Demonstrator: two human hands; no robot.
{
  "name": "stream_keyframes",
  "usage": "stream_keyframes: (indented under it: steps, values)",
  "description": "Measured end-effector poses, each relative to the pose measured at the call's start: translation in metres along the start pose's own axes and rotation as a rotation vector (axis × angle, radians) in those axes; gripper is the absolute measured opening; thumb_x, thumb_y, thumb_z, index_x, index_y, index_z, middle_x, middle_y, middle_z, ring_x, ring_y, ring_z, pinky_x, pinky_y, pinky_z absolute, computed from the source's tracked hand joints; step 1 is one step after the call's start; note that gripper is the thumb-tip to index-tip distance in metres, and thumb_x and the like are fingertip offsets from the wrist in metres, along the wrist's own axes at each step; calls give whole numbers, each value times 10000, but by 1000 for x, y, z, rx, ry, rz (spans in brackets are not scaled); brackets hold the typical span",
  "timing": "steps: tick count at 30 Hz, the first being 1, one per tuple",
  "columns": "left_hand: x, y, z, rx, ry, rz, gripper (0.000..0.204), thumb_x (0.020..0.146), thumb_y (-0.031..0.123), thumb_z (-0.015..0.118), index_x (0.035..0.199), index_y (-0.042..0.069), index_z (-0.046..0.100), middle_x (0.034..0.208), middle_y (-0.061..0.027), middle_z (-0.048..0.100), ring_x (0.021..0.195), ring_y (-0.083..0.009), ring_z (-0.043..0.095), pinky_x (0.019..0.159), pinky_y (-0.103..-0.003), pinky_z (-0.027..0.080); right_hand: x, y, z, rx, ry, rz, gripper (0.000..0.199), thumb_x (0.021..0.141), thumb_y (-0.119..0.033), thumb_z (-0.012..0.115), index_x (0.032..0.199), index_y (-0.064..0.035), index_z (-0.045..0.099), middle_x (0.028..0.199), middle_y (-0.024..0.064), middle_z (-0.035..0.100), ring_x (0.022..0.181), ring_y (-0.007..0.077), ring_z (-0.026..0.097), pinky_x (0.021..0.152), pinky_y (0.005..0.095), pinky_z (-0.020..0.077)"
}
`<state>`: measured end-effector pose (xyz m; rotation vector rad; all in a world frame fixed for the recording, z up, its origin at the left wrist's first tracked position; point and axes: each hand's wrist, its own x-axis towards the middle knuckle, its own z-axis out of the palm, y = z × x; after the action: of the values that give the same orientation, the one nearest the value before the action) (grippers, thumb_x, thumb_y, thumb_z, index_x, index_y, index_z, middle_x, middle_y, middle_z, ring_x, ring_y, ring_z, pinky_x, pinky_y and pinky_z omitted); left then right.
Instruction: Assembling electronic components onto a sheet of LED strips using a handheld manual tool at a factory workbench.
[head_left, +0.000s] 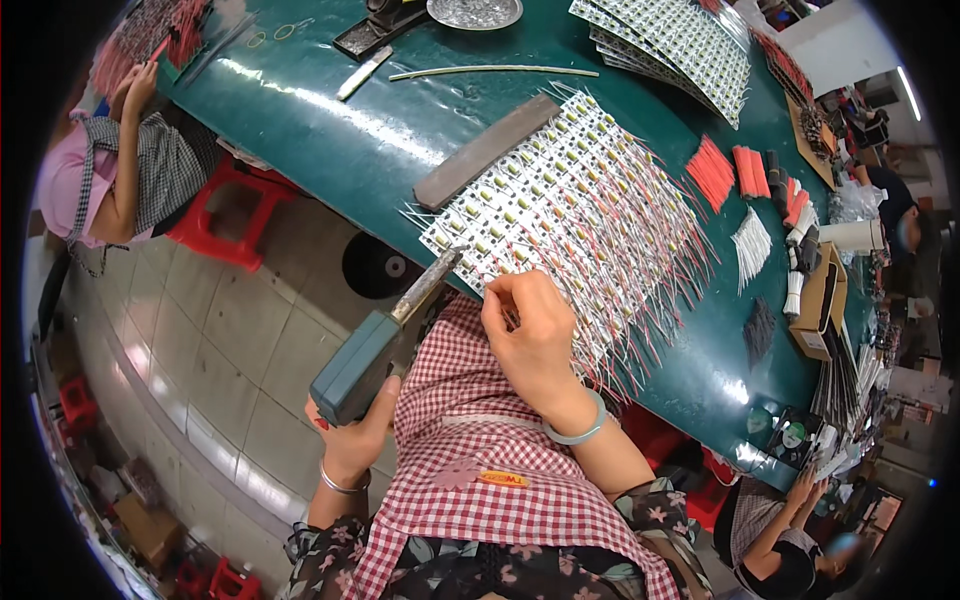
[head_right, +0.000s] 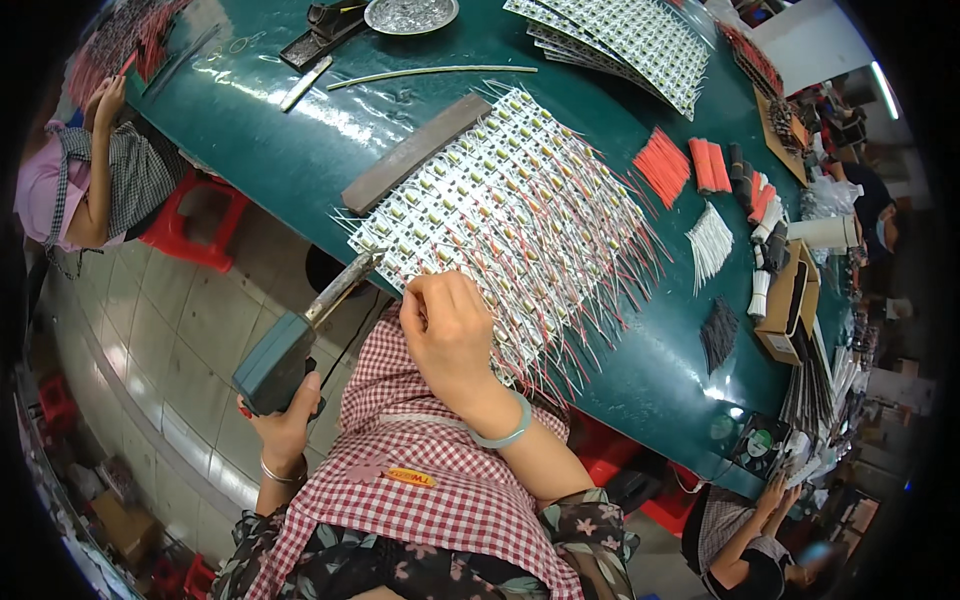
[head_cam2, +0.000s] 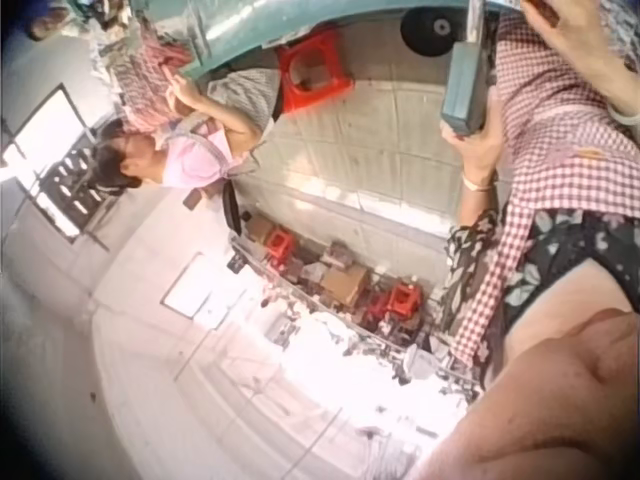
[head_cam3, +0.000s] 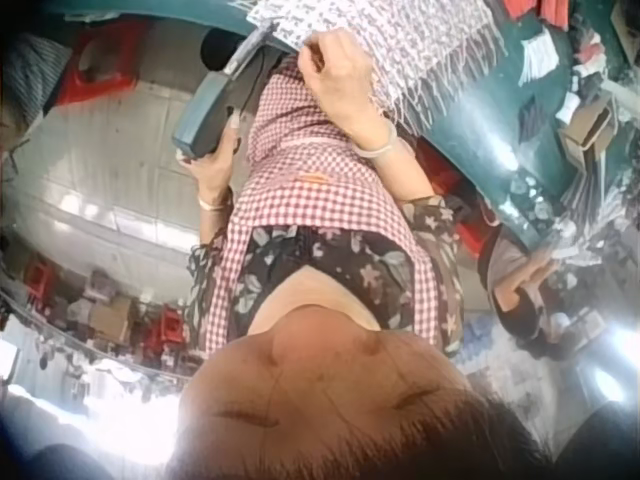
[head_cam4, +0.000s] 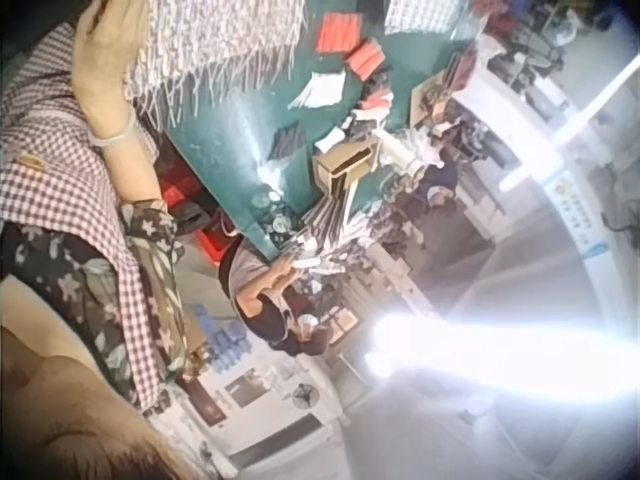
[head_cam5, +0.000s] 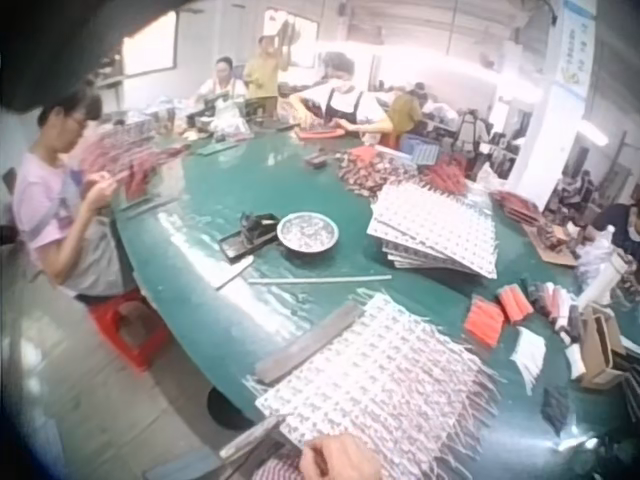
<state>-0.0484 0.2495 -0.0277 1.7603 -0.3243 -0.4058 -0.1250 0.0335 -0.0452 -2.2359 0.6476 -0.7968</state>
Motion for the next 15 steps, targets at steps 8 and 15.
stream_keyframes:
  steps: [8, 15]
  values:
    - [-1, -2, -4, 16, -20, -23, 281, 809, 43, 820, 1057, -47, 726, 930, -77, 751, 799, -154, 686, 749, -279, 544, 2, -1, -2, -80, -5, -63, 195, 812, 81, 693, 981, -4, 646, 866, 133, 586, 805, 314, 589, 696, 418, 493]
    - [2, 8, 0, -91, 2, -63, 193, 833, 12, 787, 996, -56, 711, 785, -32, 695, 582, -67, 592, 513, -220, 435, 4, 1, 0, -192, -101, -117, 235, 854, 51, 688, 1071, -35, 702, 902, 106, 589, 848, 296, 581, 713, 410, 493]
